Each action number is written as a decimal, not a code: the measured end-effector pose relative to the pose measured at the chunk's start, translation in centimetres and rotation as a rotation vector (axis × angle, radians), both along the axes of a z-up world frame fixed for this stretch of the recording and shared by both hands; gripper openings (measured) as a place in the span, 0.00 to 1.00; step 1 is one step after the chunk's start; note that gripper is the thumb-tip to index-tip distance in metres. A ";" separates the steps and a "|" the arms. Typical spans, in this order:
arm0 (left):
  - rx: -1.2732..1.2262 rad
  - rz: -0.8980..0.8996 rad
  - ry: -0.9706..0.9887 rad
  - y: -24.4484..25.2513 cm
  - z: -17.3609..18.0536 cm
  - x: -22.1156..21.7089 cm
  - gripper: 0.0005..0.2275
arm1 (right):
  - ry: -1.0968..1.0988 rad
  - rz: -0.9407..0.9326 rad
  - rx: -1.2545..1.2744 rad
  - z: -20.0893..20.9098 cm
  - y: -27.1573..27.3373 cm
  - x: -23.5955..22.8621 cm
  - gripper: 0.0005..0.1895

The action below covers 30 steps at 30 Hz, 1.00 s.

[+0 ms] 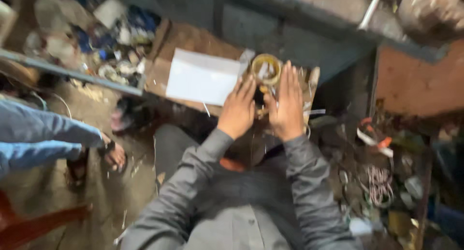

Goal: The person sits on the floor and works on a copper-wound electrical coil placed on a small wooden board. They use a pair of scissors to strip the insulation from the ends of the copper wires and then insert the stripped wire ends into the coil assembly.

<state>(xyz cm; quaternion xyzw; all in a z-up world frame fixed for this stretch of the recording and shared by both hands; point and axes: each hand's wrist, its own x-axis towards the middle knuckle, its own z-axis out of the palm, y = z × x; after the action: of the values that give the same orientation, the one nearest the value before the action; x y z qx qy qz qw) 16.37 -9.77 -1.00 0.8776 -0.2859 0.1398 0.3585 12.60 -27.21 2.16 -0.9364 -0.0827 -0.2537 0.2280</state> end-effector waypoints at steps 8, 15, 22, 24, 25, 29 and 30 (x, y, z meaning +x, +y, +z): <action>-0.027 0.001 -0.009 -0.1 0.0 0.2 0.26 | 0.224 -0.010 -0.056 -1.2 1.1 0.9 0.38; -0.030 0.002 -0.036 -0.4 0.3 0.7 0.26 | 0.217 -0.018 0.045 -0.9 1.2 2.2 0.39; -0.031 -0.008 -0.032 -0.4 -0.6 0.2 0.25 | 0.225 0.020 0.033 -3.3 1.2 1.6 0.39; -0.031 -0.003 -0.034 -0.2 -0.3 0.2 0.25 | 0.240 0.006 0.030 -2.9 1.4 1.7 0.39; -0.034 -0.002 -0.041 -0.1 -0.2 0.1 0.25 | 0.257 0.001 0.020 -2.7 1.5 1.7 0.39; -0.021 -0.008 -0.018 -0.3 0.3 0.0 0.26 | 0.235 -0.045 0.025 -0.9 0.9 1.7 0.40; -0.025 -0.007 -0.019 -0.1 0.3 -0.1 0.26 | 0.212 -0.057 0.039 -0.6 0.9 1.7 0.41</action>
<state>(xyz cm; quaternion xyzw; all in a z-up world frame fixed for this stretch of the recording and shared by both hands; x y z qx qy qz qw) 16.32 -9.92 -0.71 0.8707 -0.2907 0.1507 0.3671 14.30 -26.34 1.58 -0.9552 -0.0267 -0.1614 0.2465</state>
